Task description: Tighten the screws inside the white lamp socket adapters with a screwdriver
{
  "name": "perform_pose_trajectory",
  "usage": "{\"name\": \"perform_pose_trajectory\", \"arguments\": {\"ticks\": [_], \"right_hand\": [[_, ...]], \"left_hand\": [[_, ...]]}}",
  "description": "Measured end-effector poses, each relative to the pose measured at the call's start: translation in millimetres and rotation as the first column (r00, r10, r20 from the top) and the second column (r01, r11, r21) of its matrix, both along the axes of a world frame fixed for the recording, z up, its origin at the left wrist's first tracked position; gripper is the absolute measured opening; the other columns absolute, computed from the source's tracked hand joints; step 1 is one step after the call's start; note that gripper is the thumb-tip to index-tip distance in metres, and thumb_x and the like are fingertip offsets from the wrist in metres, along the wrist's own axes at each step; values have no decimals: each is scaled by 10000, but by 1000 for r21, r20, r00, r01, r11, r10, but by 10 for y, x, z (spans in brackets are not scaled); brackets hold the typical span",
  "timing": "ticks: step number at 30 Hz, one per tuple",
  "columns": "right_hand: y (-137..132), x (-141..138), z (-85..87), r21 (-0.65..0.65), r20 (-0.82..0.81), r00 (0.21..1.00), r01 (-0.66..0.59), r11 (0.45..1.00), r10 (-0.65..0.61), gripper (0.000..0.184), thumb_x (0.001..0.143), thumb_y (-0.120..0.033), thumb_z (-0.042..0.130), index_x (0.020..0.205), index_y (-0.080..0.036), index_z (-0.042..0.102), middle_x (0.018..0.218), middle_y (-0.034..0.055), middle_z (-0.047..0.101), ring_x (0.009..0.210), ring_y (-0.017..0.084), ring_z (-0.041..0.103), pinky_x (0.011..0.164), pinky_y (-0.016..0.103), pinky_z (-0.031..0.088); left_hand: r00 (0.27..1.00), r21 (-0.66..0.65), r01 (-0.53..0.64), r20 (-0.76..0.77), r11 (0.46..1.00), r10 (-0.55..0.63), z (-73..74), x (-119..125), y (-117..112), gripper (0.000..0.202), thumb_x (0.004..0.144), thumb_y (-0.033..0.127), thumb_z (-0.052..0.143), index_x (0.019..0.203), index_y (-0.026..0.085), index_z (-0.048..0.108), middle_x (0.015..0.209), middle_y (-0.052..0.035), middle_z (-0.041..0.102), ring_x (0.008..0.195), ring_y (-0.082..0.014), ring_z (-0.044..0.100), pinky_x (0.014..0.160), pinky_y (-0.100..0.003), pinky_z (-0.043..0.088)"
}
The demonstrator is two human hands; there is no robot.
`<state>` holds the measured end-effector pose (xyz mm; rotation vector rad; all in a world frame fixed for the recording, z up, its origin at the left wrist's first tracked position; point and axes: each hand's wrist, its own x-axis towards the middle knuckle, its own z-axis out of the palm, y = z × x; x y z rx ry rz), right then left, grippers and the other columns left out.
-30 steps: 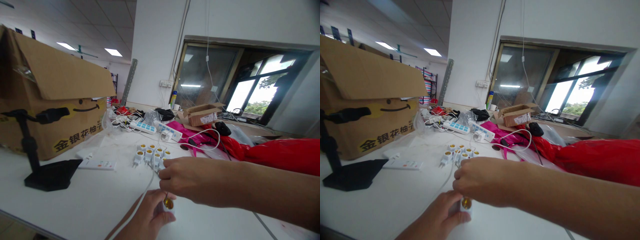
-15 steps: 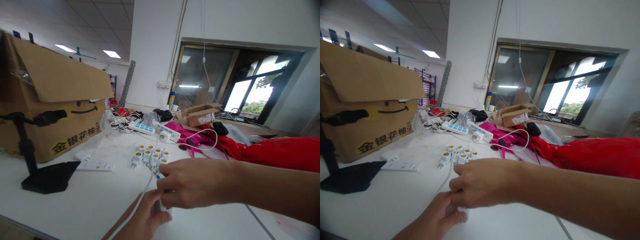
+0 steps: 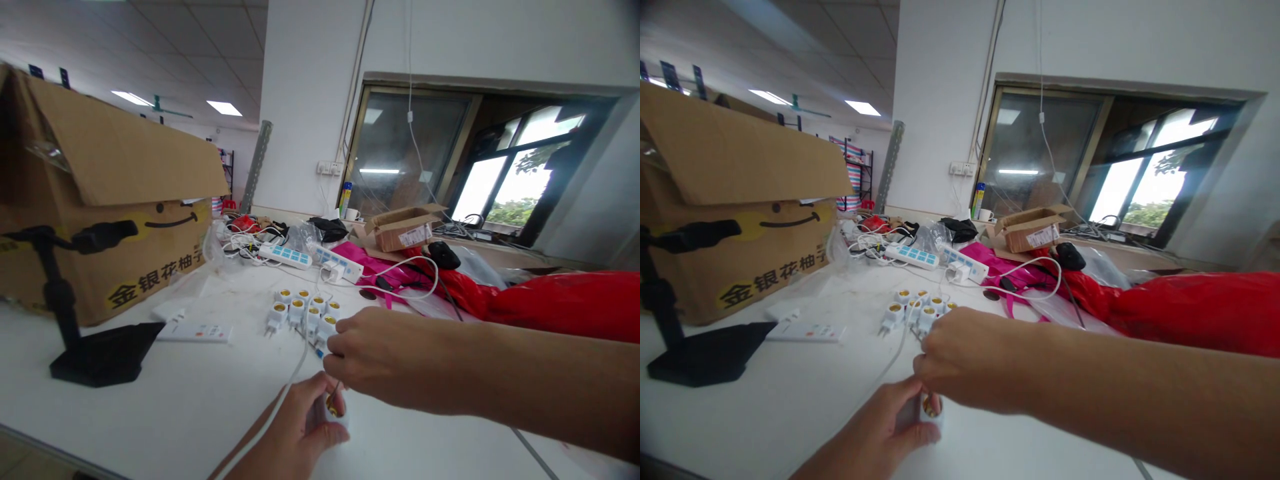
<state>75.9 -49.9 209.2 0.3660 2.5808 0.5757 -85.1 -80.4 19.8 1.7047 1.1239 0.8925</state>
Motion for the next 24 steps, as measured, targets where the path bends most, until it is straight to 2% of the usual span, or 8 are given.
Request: {"name": "perform_pose_trajectory", "arguments": {"ticks": [4,7,9,13,16,18,21,24], "right_hand": [[25,5,-19,-75,-80,991,-113,991,107,200,989,-136,755,1184,-174,733,910,32,732,818,220,632,605,352,367],[38,9,-46,-58,-105,975,-202,978,195,224,992,-145,752,1212,-181,727,890,34,715,820,239,596,587,361,349],[37,11,-51,-36,-97,972,-219,975,215,203,989,-145,758,1188,-173,733,884,39,707,817,238,583,585,359,345],[0,22,-28,2,-90,968,-236,972,235,152,981,-145,767,1131,-139,742,914,61,710,838,233,594,626,366,374],[-55,32,-5,-15,-69,984,-164,986,162,125,970,-158,788,1084,-115,760,939,77,725,833,224,619,684,372,410],[-91,31,8,-51,-81,993,-92,994,88,158,966,-145,786,1121,-118,770,976,86,740,866,232,642,712,375,422],[-124,-1,23,-105,-123,992,-51,993,38,212,982,-101,740,1192,-127,767,1032,94,752,956,257,658,760,386,436],[-126,-55,30,-164,-145,989,-38,986,15,223,965,-76,739,1180,-126,772,1035,98,758,981,260,668,777,384,445]], "left_hand": [[992,-26,-100,-74,995,98,-122,15,16,266,846,291,768,1100,215,750,1094,-34,732,1060,-264,668,942,-319,455],[975,-69,-167,-163,984,154,-87,21,-17,300,883,311,762,1171,227,765,1186,-55,737,1180,-310,654,1034,-365,439],[973,-80,-155,-187,985,138,-43,21,-39,284,897,308,757,1170,229,771,1184,-51,748,1190,-311,657,1041,-361,445],[986,-24,-122,-118,992,118,-21,23,-41,287,886,329,774,1157,235,771,1199,-48,757,1175,-300,666,1010,-339,486],[995,38,-82,-58,996,84,-40,29,-32,297,876,337,806,1154,241,769,1176,-38,776,1119,-279,691,982,-317,514],[997,74,-59,-36,995,62,-73,24,-24,295,923,408,781,1166,240,764,1146,-45,786,1070,-271,709,963,-315,538],[998,175,-66,5,982,66,-184,-3,9,409,1050,564,606,1261,242,744,1195,-80,784,1096,-276,718,994,-332,560],[994,281,-111,35,953,105,-332,-38,65,447,1094,607,517,1273,280,764,1267,-77,787,1188,-279,713,1067,-324,543]]}}
